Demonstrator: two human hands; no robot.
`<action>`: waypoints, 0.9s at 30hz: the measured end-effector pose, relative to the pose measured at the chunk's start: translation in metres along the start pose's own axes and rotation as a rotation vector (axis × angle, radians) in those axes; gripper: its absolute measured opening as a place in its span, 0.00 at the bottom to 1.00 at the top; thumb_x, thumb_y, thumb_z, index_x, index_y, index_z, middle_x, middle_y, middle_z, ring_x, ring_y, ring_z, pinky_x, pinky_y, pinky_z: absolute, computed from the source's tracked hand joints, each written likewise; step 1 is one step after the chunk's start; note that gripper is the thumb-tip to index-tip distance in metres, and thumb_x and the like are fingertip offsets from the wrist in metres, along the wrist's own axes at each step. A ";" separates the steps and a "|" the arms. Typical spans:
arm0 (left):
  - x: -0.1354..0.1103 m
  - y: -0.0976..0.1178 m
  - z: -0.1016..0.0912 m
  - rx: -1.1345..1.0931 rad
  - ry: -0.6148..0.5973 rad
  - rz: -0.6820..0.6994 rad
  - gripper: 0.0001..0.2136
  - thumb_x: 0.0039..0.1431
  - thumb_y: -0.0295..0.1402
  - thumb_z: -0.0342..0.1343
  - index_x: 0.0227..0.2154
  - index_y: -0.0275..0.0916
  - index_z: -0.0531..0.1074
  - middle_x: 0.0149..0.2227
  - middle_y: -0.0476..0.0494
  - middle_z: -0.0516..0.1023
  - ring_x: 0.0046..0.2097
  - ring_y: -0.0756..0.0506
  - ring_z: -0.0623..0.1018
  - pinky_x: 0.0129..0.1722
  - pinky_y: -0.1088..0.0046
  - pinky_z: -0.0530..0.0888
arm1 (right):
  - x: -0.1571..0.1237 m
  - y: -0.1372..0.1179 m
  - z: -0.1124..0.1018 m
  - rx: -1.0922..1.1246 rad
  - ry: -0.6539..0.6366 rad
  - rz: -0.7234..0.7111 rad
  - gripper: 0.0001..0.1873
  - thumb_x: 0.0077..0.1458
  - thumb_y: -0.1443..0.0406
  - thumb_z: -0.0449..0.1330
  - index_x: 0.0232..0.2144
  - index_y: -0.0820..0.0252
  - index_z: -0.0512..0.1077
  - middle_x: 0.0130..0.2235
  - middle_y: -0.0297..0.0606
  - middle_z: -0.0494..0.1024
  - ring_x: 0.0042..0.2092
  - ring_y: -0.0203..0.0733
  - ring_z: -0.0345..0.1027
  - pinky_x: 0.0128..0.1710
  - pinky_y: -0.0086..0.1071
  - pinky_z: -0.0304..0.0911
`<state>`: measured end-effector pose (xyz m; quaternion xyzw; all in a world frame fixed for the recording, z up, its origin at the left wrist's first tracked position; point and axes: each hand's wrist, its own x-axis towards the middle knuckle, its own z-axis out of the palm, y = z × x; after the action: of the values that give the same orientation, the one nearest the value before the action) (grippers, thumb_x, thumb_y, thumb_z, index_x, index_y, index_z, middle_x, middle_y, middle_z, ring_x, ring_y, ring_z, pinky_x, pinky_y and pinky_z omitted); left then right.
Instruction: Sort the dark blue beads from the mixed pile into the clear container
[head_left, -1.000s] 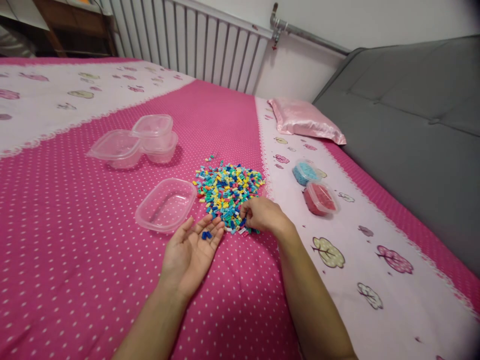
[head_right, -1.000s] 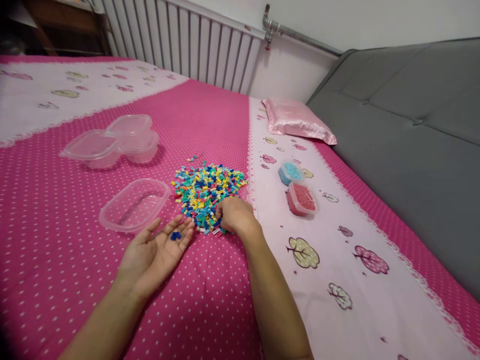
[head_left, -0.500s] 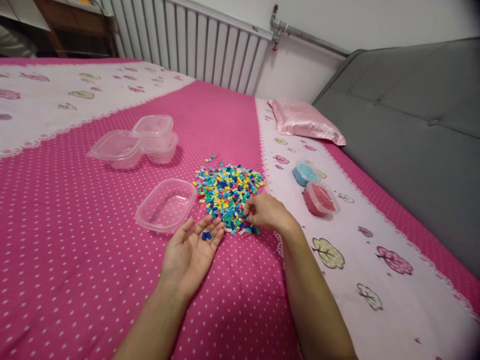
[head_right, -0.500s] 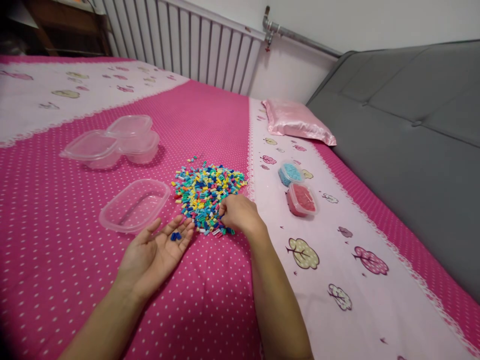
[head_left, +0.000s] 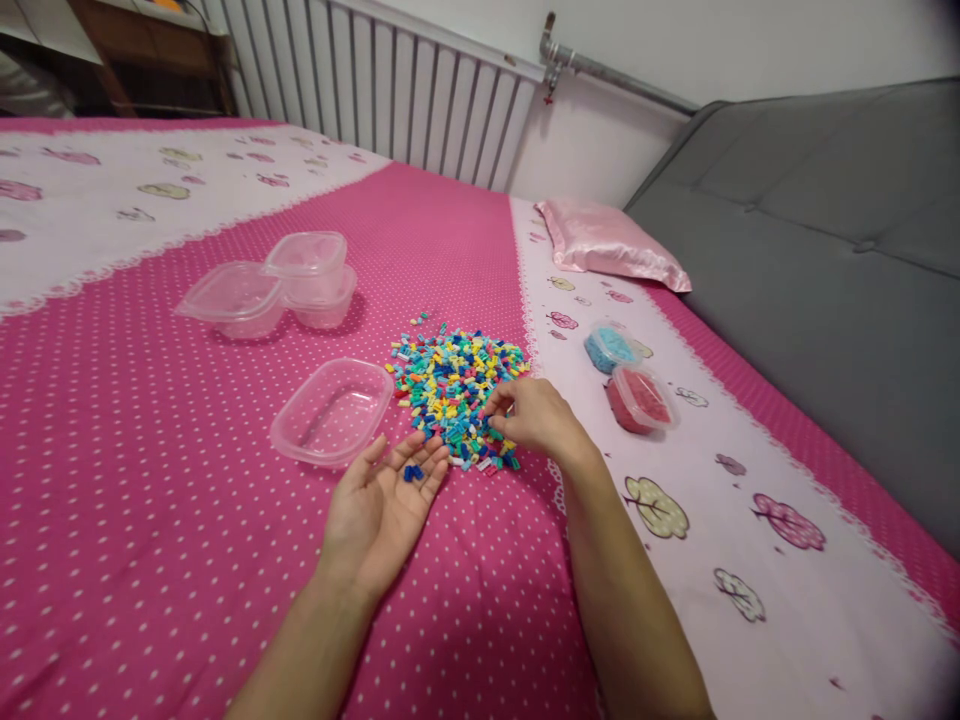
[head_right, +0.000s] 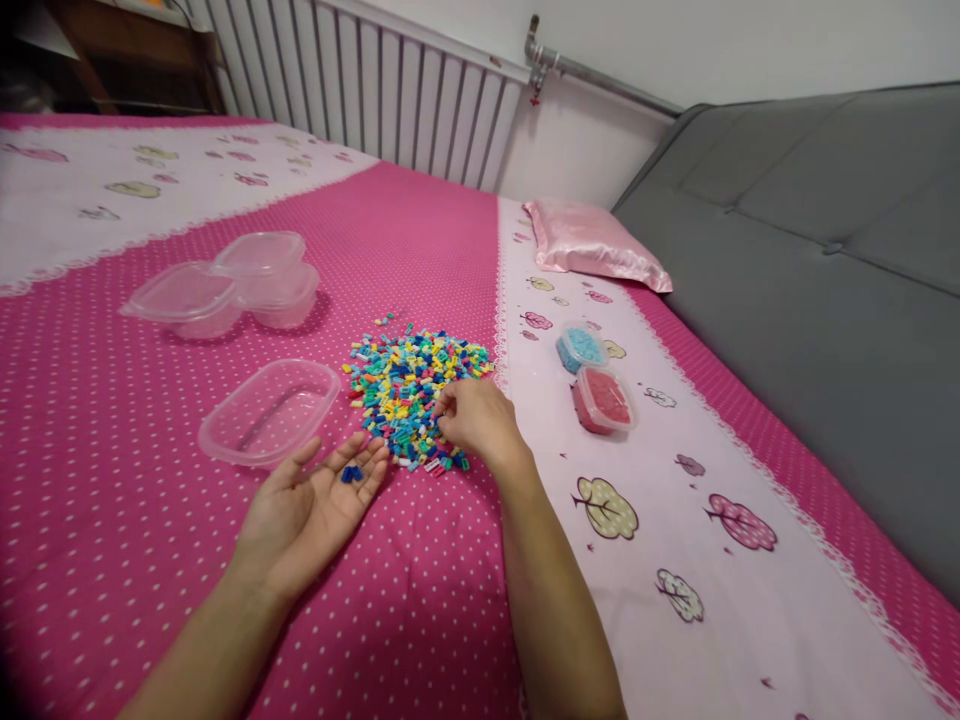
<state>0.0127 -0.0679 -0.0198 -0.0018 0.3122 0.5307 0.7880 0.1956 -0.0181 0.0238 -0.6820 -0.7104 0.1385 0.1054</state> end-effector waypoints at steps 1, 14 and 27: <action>0.000 0.000 0.000 0.001 0.001 0.001 0.11 0.56 0.31 0.46 0.34 0.29 0.69 0.36 0.34 0.74 0.41 0.42 0.77 0.43 0.66 0.77 | 0.000 0.000 0.000 0.013 0.008 -0.005 0.08 0.43 0.70 0.59 0.28 0.55 0.76 0.27 0.29 0.78 0.28 0.34 0.67 0.27 0.26 0.54; -0.001 0.000 0.003 0.023 -0.010 -0.006 0.12 0.58 0.29 0.43 0.36 0.27 0.70 0.38 0.33 0.75 0.40 0.44 0.77 0.41 0.68 0.77 | -0.022 -0.027 -0.012 0.557 -0.206 -0.435 0.05 0.46 0.70 0.59 0.29 0.63 0.74 0.26 0.30 0.73 0.25 0.28 0.61 0.26 0.23 0.55; -0.003 0.000 0.006 -0.018 -0.053 0.003 0.12 0.59 0.27 0.42 0.38 0.29 0.69 0.38 0.34 0.76 0.39 0.45 0.78 0.40 0.67 0.77 | -0.028 -0.040 -0.010 0.652 -0.249 -0.491 0.10 0.48 0.71 0.57 0.35 0.62 0.74 0.31 0.32 0.76 0.30 0.29 0.65 0.31 0.23 0.60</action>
<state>0.0147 -0.0682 -0.0135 0.0057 0.2862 0.5346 0.7951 0.1624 -0.0470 0.0476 -0.4016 -0.7779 0.4082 0.2588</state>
